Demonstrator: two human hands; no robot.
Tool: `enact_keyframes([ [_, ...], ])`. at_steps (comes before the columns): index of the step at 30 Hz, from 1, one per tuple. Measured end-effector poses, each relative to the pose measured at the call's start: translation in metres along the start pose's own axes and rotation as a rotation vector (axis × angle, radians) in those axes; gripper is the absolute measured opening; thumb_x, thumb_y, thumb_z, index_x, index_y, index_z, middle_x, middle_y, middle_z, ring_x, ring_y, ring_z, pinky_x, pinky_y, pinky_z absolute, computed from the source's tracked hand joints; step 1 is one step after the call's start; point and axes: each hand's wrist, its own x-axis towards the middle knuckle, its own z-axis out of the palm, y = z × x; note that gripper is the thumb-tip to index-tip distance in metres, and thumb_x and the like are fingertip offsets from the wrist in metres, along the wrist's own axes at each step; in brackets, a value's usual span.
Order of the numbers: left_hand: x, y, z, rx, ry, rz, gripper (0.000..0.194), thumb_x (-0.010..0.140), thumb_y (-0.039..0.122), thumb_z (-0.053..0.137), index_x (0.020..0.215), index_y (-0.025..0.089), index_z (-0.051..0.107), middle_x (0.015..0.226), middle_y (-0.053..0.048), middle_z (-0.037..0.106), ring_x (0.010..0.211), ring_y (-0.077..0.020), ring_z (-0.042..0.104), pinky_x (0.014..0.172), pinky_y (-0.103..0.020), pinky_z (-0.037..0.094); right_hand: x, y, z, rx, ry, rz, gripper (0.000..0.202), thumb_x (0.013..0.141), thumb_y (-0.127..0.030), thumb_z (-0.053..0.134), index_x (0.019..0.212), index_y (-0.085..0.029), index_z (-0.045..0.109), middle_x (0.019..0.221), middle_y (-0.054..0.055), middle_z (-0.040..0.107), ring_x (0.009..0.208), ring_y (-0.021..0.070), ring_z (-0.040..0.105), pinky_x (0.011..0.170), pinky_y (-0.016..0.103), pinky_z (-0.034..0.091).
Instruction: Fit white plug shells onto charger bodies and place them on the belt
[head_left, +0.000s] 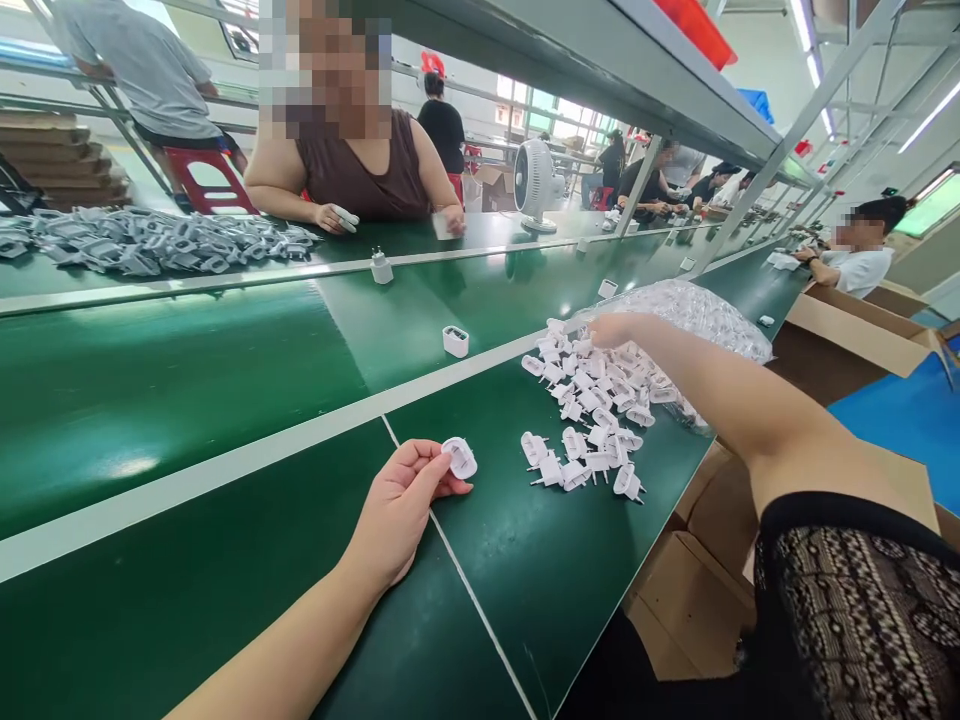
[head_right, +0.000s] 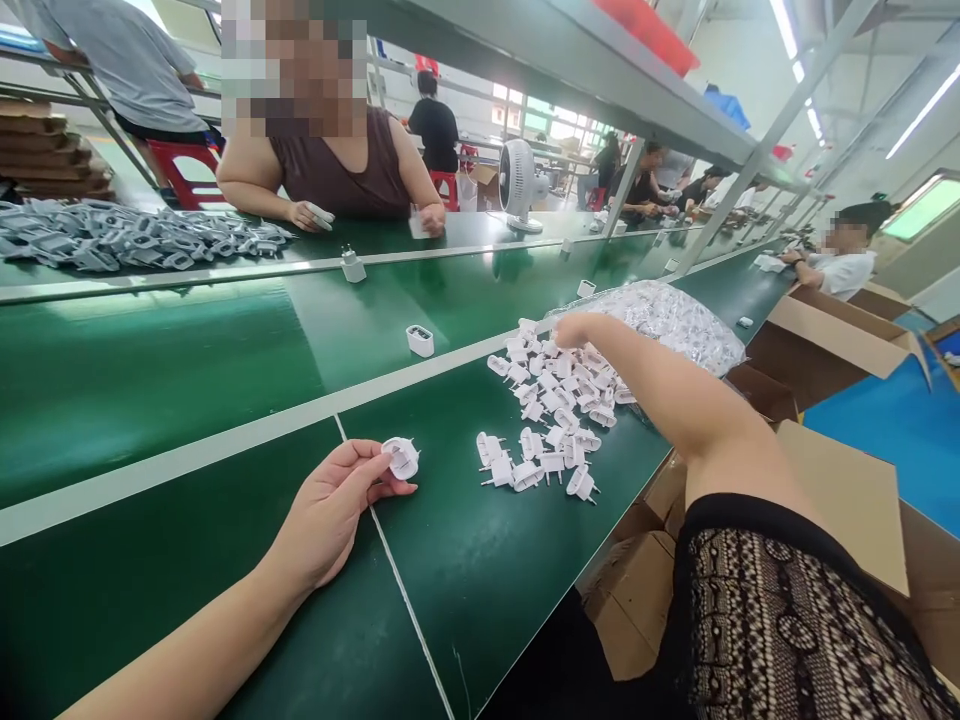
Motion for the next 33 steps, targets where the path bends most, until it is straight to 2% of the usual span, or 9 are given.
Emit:
enact_keyframes([
  [4, 0.0, 0.0, 0.0, 0.005, 0.003, -0.001, 0.051, 0.071, 0.063, 0.083, 0.091, 0.019, 0.066, 0.08, 0.0, 0.069, 0.072, -0.0158, 0.068, 0.08, -0.033, 0.057, 0.017, -0.032, -0.008, 0.012, -0.002, 0.05, 0.035, 0.099, -0.038, 0.064, 0.127, -0.017, 0.062, 0.13, 0.01, 0.063, 0.112, 0.0244, 0.065, 0.096, 0.046, 0.057],
  [10, -0.001, 0.001, -0.001, -0.027, 0.009, 0.0, 0.049, 0.073, 0.061, 0.082, 0.091, 0.018, 0.063, 0.08, 0.001, 0.07, 0.071, -0.0158, 0.068, 0.081, -0.034, 0.057, 0.014, -0.081, 0.01, 0.091, -0.082, -0.046, 0.036, 0.099, -0.038, 0.063, 0.13, -0.019, 0.06, 0.133, 0.01, 0.061, 0.113, 0.0243, 0.064, 0.096, 0.046, 0.057],
  [16, -0.003, 0.002, 0.001, -0.08, -0.017, 0.013, 0.051, 0.07, 0.06, 0.084, 0.089, 0.018, 0.063, 0.081, 0.0, 0.071, 0.069, -0.0145, 0.067, 0.078, -0.032, 0.057, -0.042, -0.08, 0.005, 0.138, -0.233, -0.165, 0.033, 0.1, -0.039, 0.062, 0.124, -0.018, 0.064, 0.129, 0.009, 0.065, 0.111, 0.0235, 0.066, 0.097, 0.046, 0.057],
  [21, -0.007, 0.005, 0.002, -0.131, -0.031, 0.023, 0.057, 0.065, 0.06, 0.088, 0.093, 0.018, 0.064, 0.076, 0.0, 0.071, 0.071, -0.0154, 0.067, 0.078, -0.032, 0.057, -0.106, -0.092, -0.005, 0.279, -0.123, -0.264, 0.041, 0.095, -0.028, 0.062, 0.136, -0.021, 0.064, 0.151, 0.013, 0.055, 0.14, 0.0347, 0.051, 0.113, 0.044, 0.044],
  [24, -0.011, 0.01, 0.001, -0.177, -0.059, 0.009, 0.055, 0.064, 0.056, 0.091, 0.095, 0.017, 0.066, 0.08, -0.003, 0.073, 0.075, -0.0159, 0.068, 0.079, -0.031, 0.058, -0.15, -0.118, 0.006, 0.423, -0.104, -0.378, 0.047, 0.099, -0.027, 0.051, 0.146, -0.028, 0.056, 0.143, 0.006, 0.064, 0.122, 0.0252, 0.065, 0.1, 0.036, 0.053],
  [25, -0.013, 0.012, 0.001, -0.195, -0.066, 0.004, 0.054, 0.065, 0.054, 0.091, 0.095, 0.017, 0.066, 0.082, -0.004, 0.073, 0.076, -0.0158, 0.068, 0.079, -0.03, 0.058, -0.165, -0.128, 0.013, 0.506, -0.144, -0.444, 0.046, 0.1, -0.03, 0.05, 0.146, -0.031, 0.056, 0.133, 0.003, 0.07, 0.107, 0.0205, 0.07, 0.09, 0.032, 0.057],
  [27, -0.016, 0.015, 0.002, -0.229, -0.074, -0.001, 0.051, 0.066, 0.051, 0.091, 0.096, 0.018, 0.067, 0.084, -0.003, 0.073, 0.077, -0.0149, 0.068, 0.078, -0.028, 0.058, -0.19, -0.145, 0.028, 0.965, -0.227, -0.536, 0.047, 0.092, -0.03, 0.061, 0.139, -0.027, 0.063, 0.117, 0.005, 0.075, 0.089, 0.018, 0.071, 0.076, 0.03, 0.057],
  [30, -0.022, 0.016, 0.005, -0.29, -0.097, -0.008, 0.044, 0.068, 0.043, 0.092, 0.097, 0.019, 0.069, 0.085, -0.002, 0.071, 0.08, -0.0137, 0.066, 0.079, -0.026, 0.058, -0.211, -0.165, 0.045, 1.481, -0.179, -0.445, 0.047, 0.074, -0.029, 0.077, 0.121, -0.026, 0.072, 0.097, 0.001, 0.076, 0.076, 0.0145, 0.067, 0.066, 0.026, 0.053],
  [33, -0.025, 0.017, 0.01, -0.319, -0.107, -0.007, 0.038, 0.069, 0.039, 0.092, 0.095, 0.021, 0.071, 0.089, -0.002, 0.072, 0.083, -0.0153, 0.067, 0.078, -0.026, 0.057, -0.213, -0.174, 0.055, 1.741, -0.247, -0.356, 0.038, 0.061, -0.025, 0.083, 0.099, -0.023, 0.077, 0.084, 0.001, 0.074, 0.073, 0.0143, 0.065, 0.065, 0.026, 0.051],
])
